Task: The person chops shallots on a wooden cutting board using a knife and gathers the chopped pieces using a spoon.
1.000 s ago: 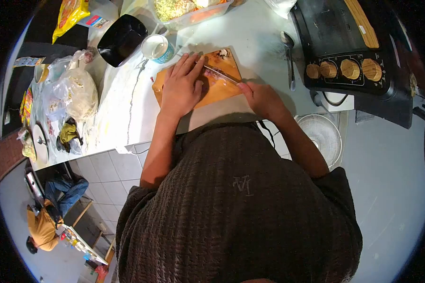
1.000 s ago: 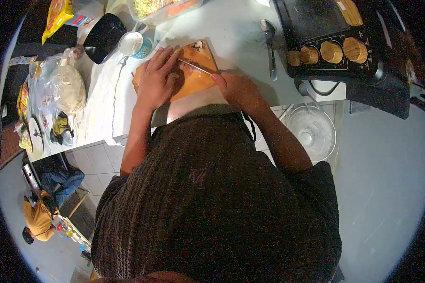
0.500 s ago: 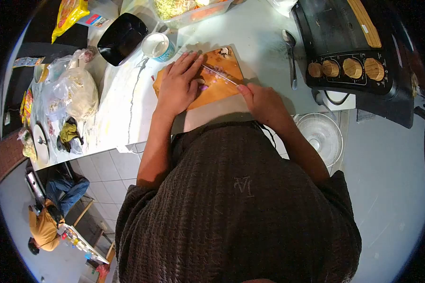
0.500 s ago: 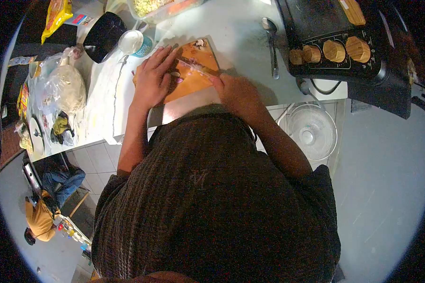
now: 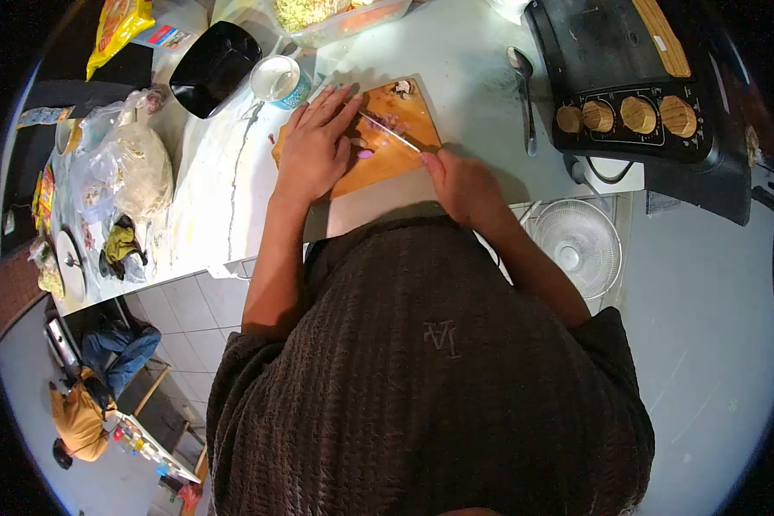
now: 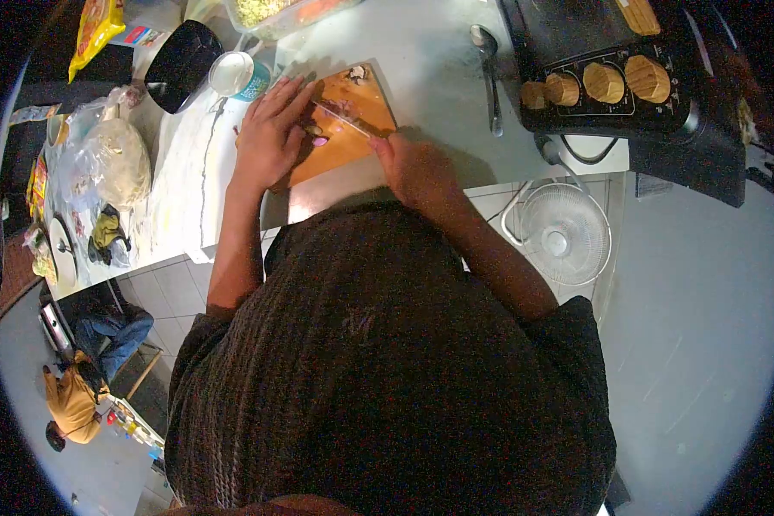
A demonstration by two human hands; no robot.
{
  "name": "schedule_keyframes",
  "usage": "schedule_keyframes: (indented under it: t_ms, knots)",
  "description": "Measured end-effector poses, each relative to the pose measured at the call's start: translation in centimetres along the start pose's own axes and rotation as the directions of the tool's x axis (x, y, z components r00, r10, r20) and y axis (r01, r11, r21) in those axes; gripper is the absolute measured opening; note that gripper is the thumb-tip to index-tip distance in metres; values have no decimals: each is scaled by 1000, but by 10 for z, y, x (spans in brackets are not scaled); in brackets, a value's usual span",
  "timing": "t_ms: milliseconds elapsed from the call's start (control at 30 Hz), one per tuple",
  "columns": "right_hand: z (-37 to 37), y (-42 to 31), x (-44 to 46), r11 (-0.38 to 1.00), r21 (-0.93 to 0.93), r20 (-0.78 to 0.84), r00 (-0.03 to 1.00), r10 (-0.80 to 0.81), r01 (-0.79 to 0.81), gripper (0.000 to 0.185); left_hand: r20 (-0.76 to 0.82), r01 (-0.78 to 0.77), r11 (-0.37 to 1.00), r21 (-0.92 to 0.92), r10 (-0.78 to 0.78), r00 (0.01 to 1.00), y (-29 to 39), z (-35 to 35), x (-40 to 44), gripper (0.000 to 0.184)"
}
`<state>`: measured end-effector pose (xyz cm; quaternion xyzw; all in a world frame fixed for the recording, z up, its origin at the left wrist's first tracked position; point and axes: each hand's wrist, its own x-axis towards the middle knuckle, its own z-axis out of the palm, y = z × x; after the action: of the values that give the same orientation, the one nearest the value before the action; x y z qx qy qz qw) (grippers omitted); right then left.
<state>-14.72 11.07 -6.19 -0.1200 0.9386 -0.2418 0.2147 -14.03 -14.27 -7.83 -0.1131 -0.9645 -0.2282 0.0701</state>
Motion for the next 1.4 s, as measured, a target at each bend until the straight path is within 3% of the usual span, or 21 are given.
schedule_keyframes:
  t_ms: [100, 433, 533, 733, 800, 900, 1033, 1100, 1233, 1400]
  knots:
    - [-40, -13, 3, 997, -72, 89, 996, -9, 15, 55, 7, 20, 1000, -14, -20, 1000, 4, -3, 0, 61]
    - [-47, 6, 27, 995, -73, 165, 985, -51, 64, 56, 28, 79, 994, 78, -81, 996, 15, -1, -2, 62]
    - [-31, 20, 33, 998, 14, 147, 987, -59, 58, 51, 8, 71, 993, 96, -72, 997, 18, 4, -4, 62]
    - [-70, 4, 41, 995, -77, 227, 973, -38, 57, 56, 4, 87, 988, 124, -88, 996, 20, 3, -3, 63]
    - [-71, 10, 49, 980, -59, 204, 963, -174, 189, 54, 28, 127, 988, 87, -130, 991, 22, 3, -2, 70]
    - [-42, 28, 56, 978, 97, 178, 963, -201, 186, 55, -3, 106, 982, 155, -106, 994, 21, 6, -3, 70]
    - [-54, 23, 60, 977, 87, 209, 955, -209, 194, 55, 12, 127, 981, 149, -130, 991, 20, 1, 0, 70]
    - [-61, 17, 58, 989, -41, 246, 961, -129, 143, 55, 48, 139, 984, 108, -145, 988, 19, 0, -2, 70]
    - [-45, 25, 57, 982, 92, 194, 964, -182, 167, 54, 17, 125, 986, 109, -128, 992, 21, 4, -2, 69]
    - [-69, 19, 66, 983, -106, 277, 954, -116, 151, 62, 44, 134, 987, 87, -138, 989, 20, -2, 1, 70]
